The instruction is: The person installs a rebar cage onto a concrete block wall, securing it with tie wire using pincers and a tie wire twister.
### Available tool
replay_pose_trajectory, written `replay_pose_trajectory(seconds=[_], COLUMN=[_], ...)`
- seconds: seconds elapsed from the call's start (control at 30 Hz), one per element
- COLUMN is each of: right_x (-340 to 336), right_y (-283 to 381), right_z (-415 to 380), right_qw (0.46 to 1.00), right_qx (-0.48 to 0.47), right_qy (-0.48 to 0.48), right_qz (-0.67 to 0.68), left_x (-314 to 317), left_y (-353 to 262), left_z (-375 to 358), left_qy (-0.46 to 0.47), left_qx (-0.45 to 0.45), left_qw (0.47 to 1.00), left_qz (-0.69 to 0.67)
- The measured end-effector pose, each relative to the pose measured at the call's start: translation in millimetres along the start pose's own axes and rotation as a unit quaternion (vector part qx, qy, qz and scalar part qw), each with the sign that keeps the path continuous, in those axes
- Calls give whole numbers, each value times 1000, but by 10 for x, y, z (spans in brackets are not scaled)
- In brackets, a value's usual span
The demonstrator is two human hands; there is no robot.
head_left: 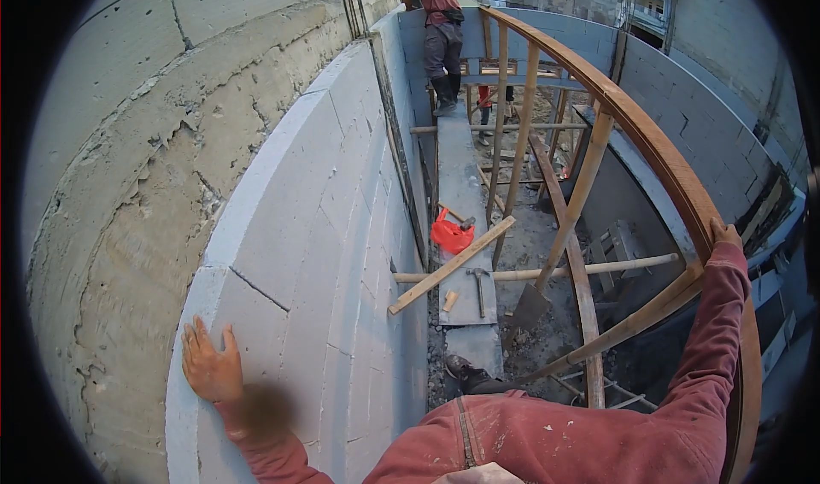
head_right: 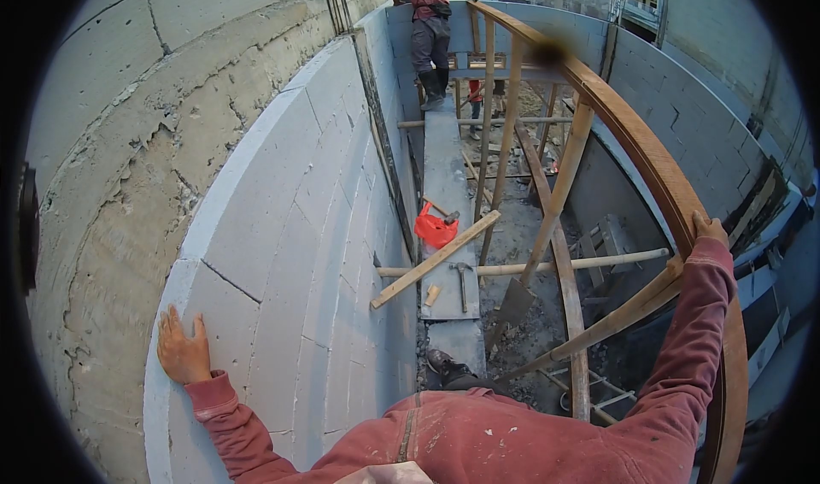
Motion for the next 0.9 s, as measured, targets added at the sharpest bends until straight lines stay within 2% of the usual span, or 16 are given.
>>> replay_pose_trajectory(seconds=[0.9], right_x=[-18], right_y=[4], right_z=[-21], right_qw=[1000], right_qx=[7], right_qy=[7], right_qz=[4], left_x=[-29], left_y=[-5], left_z=[9], left_qy=[2], left_qx=[-16], left_qw=[1000], left_qz=[-5])
Point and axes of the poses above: each hand's wrist, its own z-axis towards the middle knuckle, its own x-axis out of the palm, y = z × x, the point moved 10 cm from there along z, towards the middle knuckle, and after that the axes turned 8 degrees about -z, right-handed, at the moved point
